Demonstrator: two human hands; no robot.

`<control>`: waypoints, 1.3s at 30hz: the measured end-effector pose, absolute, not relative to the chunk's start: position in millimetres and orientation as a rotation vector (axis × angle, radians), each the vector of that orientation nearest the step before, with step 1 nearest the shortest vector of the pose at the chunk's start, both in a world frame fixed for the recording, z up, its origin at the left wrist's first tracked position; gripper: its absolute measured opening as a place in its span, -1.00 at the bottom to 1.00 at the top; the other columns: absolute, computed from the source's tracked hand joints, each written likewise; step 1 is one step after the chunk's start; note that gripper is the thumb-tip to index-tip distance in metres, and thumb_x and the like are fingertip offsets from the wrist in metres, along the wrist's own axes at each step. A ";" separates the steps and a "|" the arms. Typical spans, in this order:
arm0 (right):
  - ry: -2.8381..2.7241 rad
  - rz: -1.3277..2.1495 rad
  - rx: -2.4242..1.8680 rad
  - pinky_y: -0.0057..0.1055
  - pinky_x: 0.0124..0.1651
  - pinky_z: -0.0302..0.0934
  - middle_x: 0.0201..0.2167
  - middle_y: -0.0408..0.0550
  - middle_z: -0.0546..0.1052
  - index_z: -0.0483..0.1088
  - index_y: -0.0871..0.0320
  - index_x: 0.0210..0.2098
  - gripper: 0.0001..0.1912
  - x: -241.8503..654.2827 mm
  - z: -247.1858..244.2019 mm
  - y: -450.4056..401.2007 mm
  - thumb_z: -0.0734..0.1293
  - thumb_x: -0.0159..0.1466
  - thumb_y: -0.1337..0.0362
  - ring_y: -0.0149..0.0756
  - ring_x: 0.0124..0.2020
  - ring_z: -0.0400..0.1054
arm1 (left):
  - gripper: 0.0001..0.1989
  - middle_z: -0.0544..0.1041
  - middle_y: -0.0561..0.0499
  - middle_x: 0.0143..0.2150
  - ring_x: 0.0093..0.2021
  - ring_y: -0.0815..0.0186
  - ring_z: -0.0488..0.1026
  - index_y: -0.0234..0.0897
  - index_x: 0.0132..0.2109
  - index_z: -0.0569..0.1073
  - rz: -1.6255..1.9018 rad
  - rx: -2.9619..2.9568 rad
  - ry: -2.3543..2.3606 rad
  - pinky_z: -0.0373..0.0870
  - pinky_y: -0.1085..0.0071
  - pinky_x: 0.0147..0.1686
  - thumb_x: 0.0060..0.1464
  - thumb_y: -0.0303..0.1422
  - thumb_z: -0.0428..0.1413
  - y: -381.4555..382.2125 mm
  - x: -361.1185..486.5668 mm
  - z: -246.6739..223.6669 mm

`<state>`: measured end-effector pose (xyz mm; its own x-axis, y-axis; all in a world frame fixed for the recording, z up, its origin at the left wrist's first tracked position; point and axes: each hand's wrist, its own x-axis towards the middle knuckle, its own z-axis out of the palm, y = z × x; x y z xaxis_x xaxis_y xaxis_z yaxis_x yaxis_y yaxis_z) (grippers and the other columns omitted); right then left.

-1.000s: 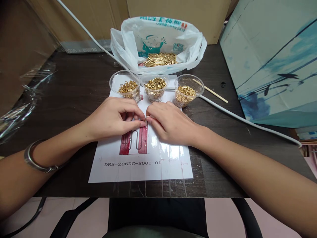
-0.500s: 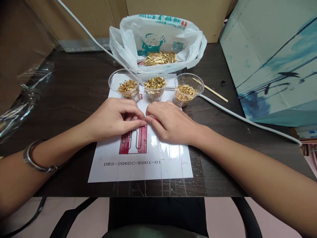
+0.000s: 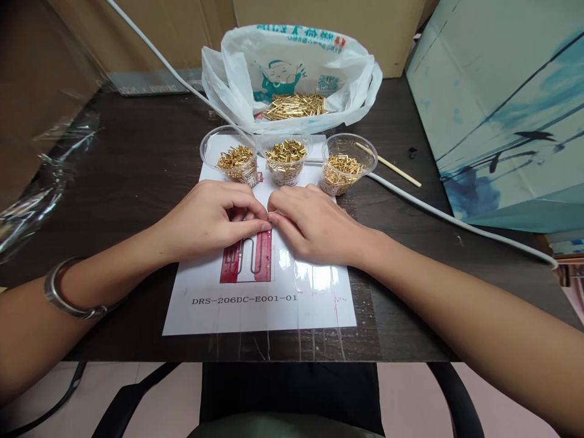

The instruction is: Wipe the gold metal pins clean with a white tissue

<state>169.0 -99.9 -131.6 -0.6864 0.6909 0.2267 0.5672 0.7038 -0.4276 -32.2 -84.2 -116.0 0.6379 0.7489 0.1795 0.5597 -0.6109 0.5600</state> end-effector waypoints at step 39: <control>-2.648 0.284 -0.967 -0.37 -0.32 0.03 -0.44 -0.09 0.24 0.29 0.22 -0.34 -0.81 167.1 -124.8 -101.2 0.10 0.31 0.31 -0.35 -0.40 0.13 | -0.89 0.47 0.06 -0.49 -0.45 0.40 0.35 -0.31 -0.44 0.55 0.546 2.411 1.005 0.22 0.45 -0.40 -0.01 -0.38 0.19 -84.5 -31.3 -115.5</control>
<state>167.1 -101.2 -124.8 -0.7252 0.6535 0.2168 0.5927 0.7528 -0.2863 -31.3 -84.5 -115.5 0.6531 0.7362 0.1776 0.5498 -0.6222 0.5573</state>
